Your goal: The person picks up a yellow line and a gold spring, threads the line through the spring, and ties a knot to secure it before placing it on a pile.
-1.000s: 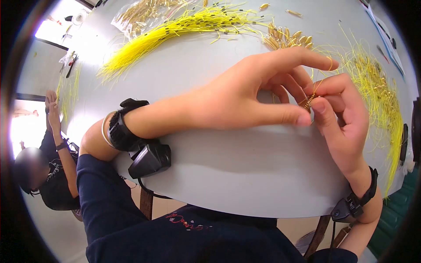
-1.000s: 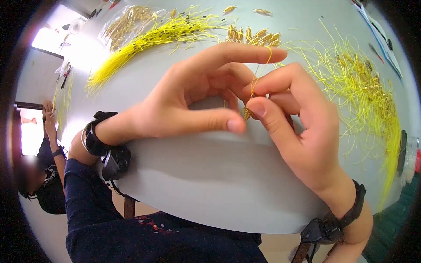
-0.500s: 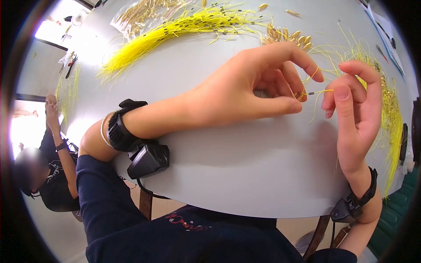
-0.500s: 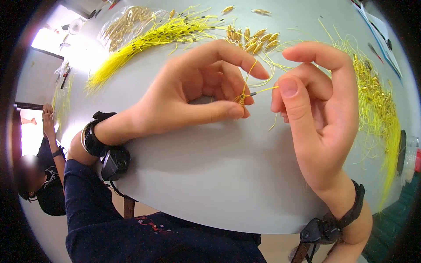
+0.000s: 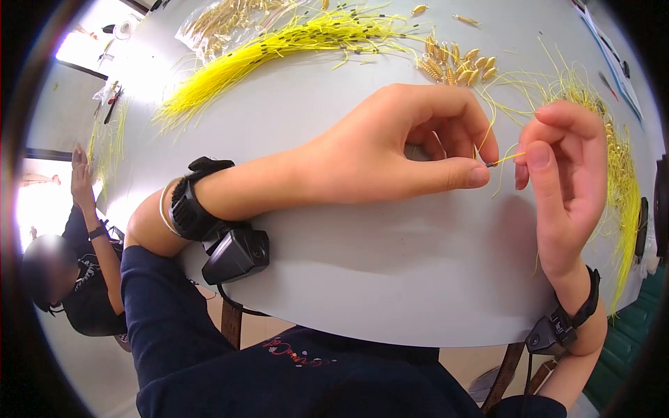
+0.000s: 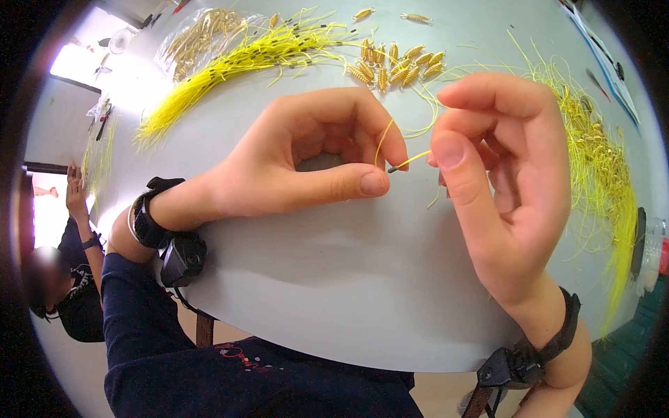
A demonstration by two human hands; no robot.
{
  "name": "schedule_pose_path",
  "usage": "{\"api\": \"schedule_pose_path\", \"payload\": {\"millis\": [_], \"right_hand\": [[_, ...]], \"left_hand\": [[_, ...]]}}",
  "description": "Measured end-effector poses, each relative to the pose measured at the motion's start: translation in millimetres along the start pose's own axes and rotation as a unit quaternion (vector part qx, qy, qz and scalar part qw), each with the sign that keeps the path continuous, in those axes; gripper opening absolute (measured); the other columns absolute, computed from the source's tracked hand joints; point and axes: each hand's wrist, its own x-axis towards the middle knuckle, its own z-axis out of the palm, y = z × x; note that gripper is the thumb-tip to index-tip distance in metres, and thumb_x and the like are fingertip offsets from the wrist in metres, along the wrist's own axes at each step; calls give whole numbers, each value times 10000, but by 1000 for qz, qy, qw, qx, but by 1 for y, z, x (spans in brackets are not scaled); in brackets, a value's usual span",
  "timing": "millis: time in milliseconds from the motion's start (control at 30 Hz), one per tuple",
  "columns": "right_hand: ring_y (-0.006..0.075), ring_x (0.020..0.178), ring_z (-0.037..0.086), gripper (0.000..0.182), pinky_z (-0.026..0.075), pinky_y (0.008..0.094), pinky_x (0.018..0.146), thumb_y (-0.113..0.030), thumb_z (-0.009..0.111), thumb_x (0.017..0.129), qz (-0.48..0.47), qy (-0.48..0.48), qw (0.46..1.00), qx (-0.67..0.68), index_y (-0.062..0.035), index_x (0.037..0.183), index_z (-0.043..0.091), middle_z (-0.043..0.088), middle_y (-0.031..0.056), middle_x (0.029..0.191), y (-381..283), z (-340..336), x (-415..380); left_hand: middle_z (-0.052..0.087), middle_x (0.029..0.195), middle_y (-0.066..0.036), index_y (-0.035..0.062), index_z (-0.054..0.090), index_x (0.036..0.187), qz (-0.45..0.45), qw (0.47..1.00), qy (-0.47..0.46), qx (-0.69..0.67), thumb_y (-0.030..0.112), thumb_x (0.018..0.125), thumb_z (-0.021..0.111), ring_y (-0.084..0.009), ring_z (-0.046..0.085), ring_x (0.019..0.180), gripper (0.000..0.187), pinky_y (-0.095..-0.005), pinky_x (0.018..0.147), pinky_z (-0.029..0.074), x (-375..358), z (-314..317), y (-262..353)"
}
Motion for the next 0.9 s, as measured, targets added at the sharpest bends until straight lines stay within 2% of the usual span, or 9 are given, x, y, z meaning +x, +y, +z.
{"api": "schedule_pose_path", "payload": {"millis": [167,267,500,900], "right_hand": [[65,650,432,201,373,193,574,-84,473,925,-12,-11,1000,-23,-45,1119,434,495,21,779,-1,-3,-1],[64,649,434,174,373,192,570,-79,486,920,-13,-16,999,-33,-48,1086,442,498,21,780,0,-4,-1],[72,650,447,111,378,191,568,-55,493,913,-16,-22,999,-25,-42,1020,463,505,31,809,-1,-1,-2],[76,646,448,88,381,195,565,-53,480,917,-30,-18,999,-18,-40,1004,471,499,39,840,-3,-2,-2]], "left_hand": [[595,882,-12,10,578,978,-26,999,-34,32,76,815,680,-61,571,763,203,-220,707,456,-2,-2,5],[612,876,-20,10,589,958,-13,999,-22,29,58,809,678,-57,570,725,179,-210,686,454,-1,0,3],[629,917,-45,2,597,929,-2,998,-41,37,17,813,654,-70,579,745,131,-221,699,465,-3,-1,2],[626,897,-55,-8,606,978,-29,999,-43,2,-20,823,624,-102,609,798,156,-238,730,487,-4,1,5]]}}
